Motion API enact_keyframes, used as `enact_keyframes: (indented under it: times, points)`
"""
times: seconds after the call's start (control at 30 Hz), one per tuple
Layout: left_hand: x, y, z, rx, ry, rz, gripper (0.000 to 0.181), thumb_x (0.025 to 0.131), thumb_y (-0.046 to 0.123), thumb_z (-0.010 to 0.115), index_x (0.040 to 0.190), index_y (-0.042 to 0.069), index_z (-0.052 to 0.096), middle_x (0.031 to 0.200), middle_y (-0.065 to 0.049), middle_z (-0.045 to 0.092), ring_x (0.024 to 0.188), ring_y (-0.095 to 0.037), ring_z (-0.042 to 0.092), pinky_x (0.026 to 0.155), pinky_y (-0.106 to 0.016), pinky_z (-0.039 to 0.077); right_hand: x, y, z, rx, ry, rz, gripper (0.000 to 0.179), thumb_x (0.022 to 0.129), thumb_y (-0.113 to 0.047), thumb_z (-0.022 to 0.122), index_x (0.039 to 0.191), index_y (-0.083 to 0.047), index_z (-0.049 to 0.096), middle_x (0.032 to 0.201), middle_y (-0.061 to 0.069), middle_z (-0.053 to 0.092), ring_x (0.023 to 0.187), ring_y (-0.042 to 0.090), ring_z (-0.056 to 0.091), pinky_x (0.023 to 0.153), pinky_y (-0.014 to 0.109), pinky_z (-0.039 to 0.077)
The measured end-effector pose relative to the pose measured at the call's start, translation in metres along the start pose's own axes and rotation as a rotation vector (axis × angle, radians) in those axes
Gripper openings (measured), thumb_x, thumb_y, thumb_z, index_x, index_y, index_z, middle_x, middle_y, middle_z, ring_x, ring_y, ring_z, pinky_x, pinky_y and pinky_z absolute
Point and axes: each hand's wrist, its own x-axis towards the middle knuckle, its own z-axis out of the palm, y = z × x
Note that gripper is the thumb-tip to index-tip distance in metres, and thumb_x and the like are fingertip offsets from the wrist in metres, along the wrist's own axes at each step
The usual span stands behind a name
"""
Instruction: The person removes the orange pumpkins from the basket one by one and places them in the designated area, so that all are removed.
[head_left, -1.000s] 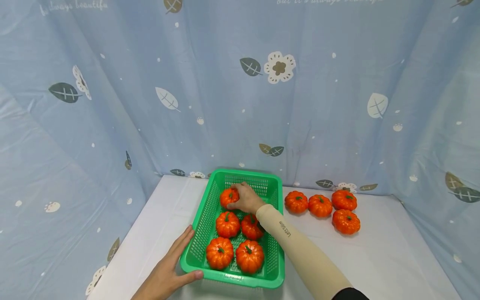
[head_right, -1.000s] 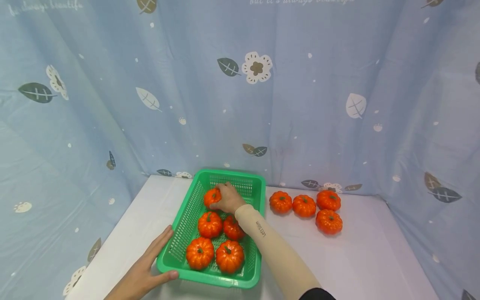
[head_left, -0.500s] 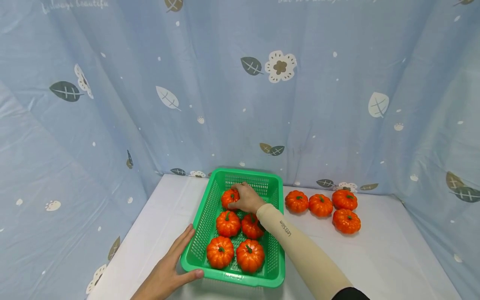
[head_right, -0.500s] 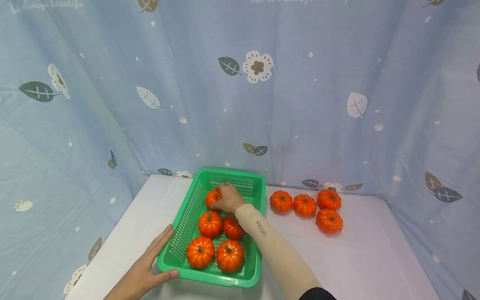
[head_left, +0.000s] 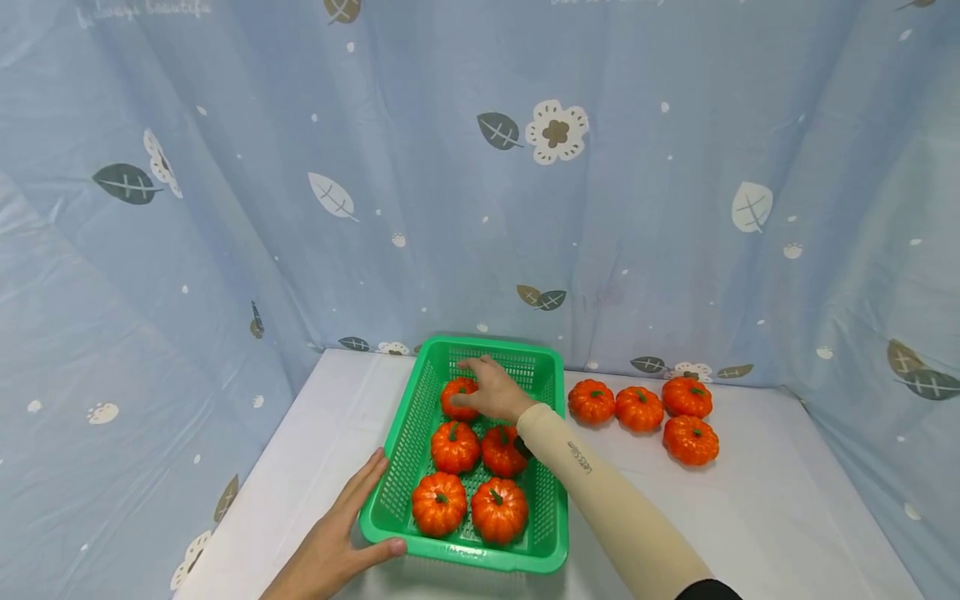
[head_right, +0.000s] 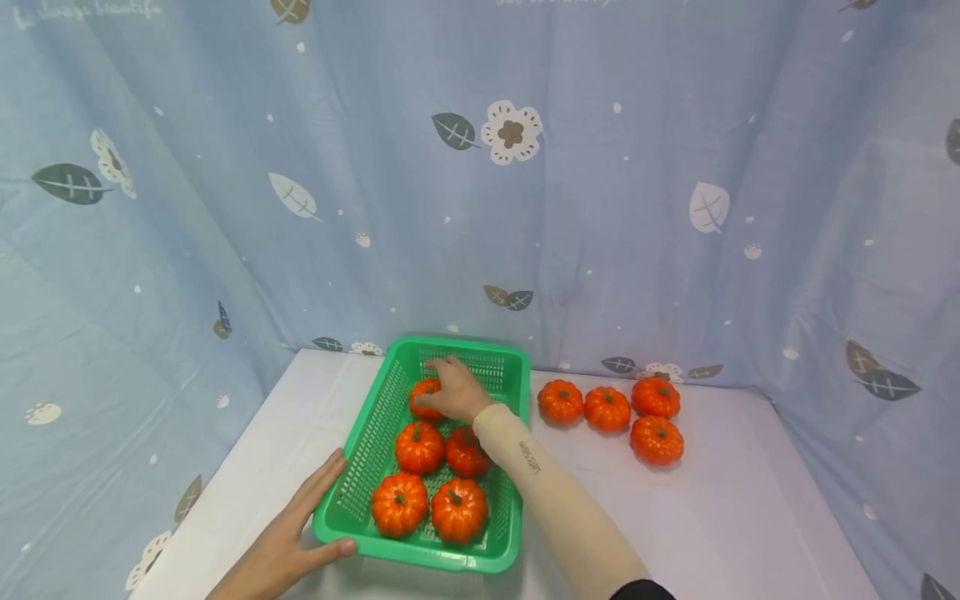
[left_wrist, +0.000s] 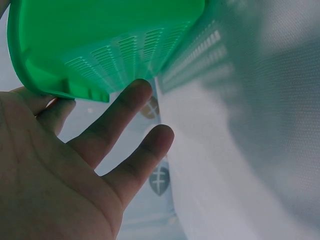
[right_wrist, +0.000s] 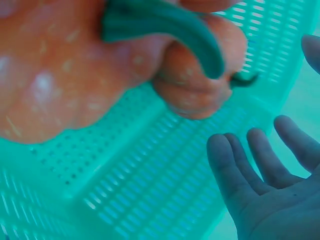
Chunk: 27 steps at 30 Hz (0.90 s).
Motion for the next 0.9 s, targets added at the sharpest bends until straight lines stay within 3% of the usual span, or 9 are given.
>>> enact_keyframes:
  times: [0.47,0.7,0.9]
  points:
    - [0.001,-0.002,0.002,0.0,-0.011,-0.031,0.1,0.083,0.056,0.079,0.161,0.043,0.018,0.167,0.02,0.011,0.151,-0.026,0.018,0.106,-0.071,0.034,-0.045,-0.027,-0.041,0.039,0.031,-0.136,0.059,0.097,-0.037,0.07,0.15,-0.02,0.049,0.152,0.009,0.043,0.131,0.029,0.049,0.103,0.049,0.047]
    - [0.001,-0.004,0.002,-0.01,-0.02,-0.042,0.1,0.084,0.053,0.079,0.161,0.044,0.016,0.167,0.022,0.009,0.151,-0.028,0.017,0.104,-0.074,0.033,-0.072,-0.02,-0.061,0.036,0.108,-0.208,0.06,0.094,-0.046,0.071,0.147,-0.025,0.052,0.149,-0.002,0.046,0.132,0.022,0.049,0.106,0.047,0.045]
    - [0.001,-0.003,0.002,-0.012,-0.011,-0.022,0.101,0.083,0.054,0.079,0.162,0.042,0.017,0.167,0.02,0.01,0.151,-0.027,0.017,0.104,-0.074,0.033,-0.095,-0.011,-0.068,0.086,0.187,-0.231,0.057,0.095,-0.039,0.073,0.146,-0.026,0.052,0.145,-0.005,0.048,0.125,0.019,0.05,0.101,0.044,0.047]
